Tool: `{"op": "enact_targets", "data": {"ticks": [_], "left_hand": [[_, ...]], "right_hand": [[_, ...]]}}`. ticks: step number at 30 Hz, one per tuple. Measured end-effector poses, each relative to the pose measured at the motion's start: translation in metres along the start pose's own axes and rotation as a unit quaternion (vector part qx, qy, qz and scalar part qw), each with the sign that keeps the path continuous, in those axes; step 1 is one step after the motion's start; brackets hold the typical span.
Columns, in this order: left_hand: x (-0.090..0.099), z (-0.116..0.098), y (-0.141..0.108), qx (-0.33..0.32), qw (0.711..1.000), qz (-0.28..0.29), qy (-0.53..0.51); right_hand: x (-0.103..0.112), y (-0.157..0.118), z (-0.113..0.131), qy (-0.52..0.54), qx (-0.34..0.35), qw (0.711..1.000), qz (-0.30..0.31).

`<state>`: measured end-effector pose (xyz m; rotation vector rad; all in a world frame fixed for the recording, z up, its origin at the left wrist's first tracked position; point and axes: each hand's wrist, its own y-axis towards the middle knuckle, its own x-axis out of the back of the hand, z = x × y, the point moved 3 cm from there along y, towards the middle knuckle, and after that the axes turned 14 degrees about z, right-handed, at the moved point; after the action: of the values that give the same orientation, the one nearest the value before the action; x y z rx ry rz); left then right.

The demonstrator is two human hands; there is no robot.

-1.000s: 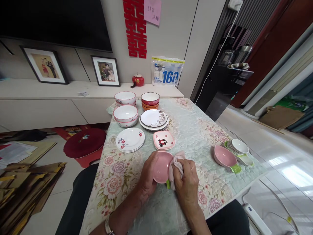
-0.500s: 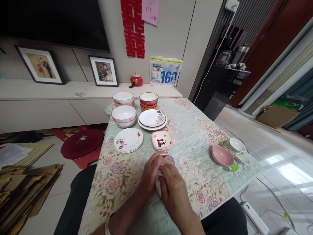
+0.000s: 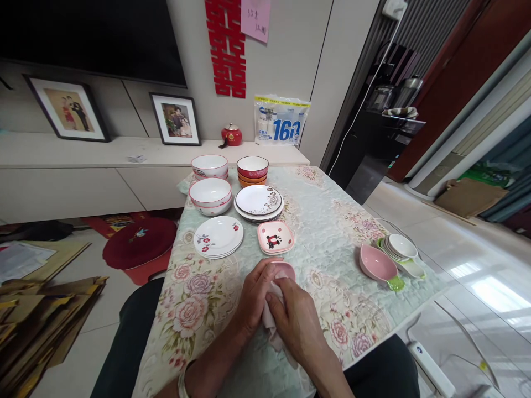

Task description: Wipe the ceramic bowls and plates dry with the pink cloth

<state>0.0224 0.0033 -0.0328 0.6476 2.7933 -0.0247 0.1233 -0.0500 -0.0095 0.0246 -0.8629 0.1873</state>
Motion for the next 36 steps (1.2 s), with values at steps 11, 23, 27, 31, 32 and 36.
{"op": "enact_targets", "data": {"ticks": [11, 23, 27, 31, 32, 36], "left_hand": [[-0.007, 0.006, 0.001, 0.027, 0.997, 0.041, -0.057], [-0.008, 0.014, 0.002, 0.021, 0.998, 0.034, -0.049], [-0.007, 0.011, 0.002, 0.014, 0.999, 0.008, -0.052], [-0.005, 0.003, 0.0, -0.004, 0.999, -0.013, -0.034], [-0.005, 0.001, -0.001, -0.009, 1.0, -0.018, -0.02], [-0.004, -0.01, -0.008, -0.06, 0.996, -0.027, 0.059]], "right_hand": [[-0.008, 0.001, -0.019, -0.11, 0.095, 0.971, -0.188], [-0.006, 0.009, -0.044, -0.08, -0.021, 0.955, -0.285], [0.001, 0.009, -0.05, 0.064, -0.122, 0.952, -0.272], [-0.007, 0.01, -0.044, 0.087, -0.099, 0.963, -0.235], [-0.011, 0.009, -0.042, 0.083, -0.089, 0.965, -0.231], [-0.024, 0.004, -0.036, 0.112, -0.091, 0.968, -0.205]]}}
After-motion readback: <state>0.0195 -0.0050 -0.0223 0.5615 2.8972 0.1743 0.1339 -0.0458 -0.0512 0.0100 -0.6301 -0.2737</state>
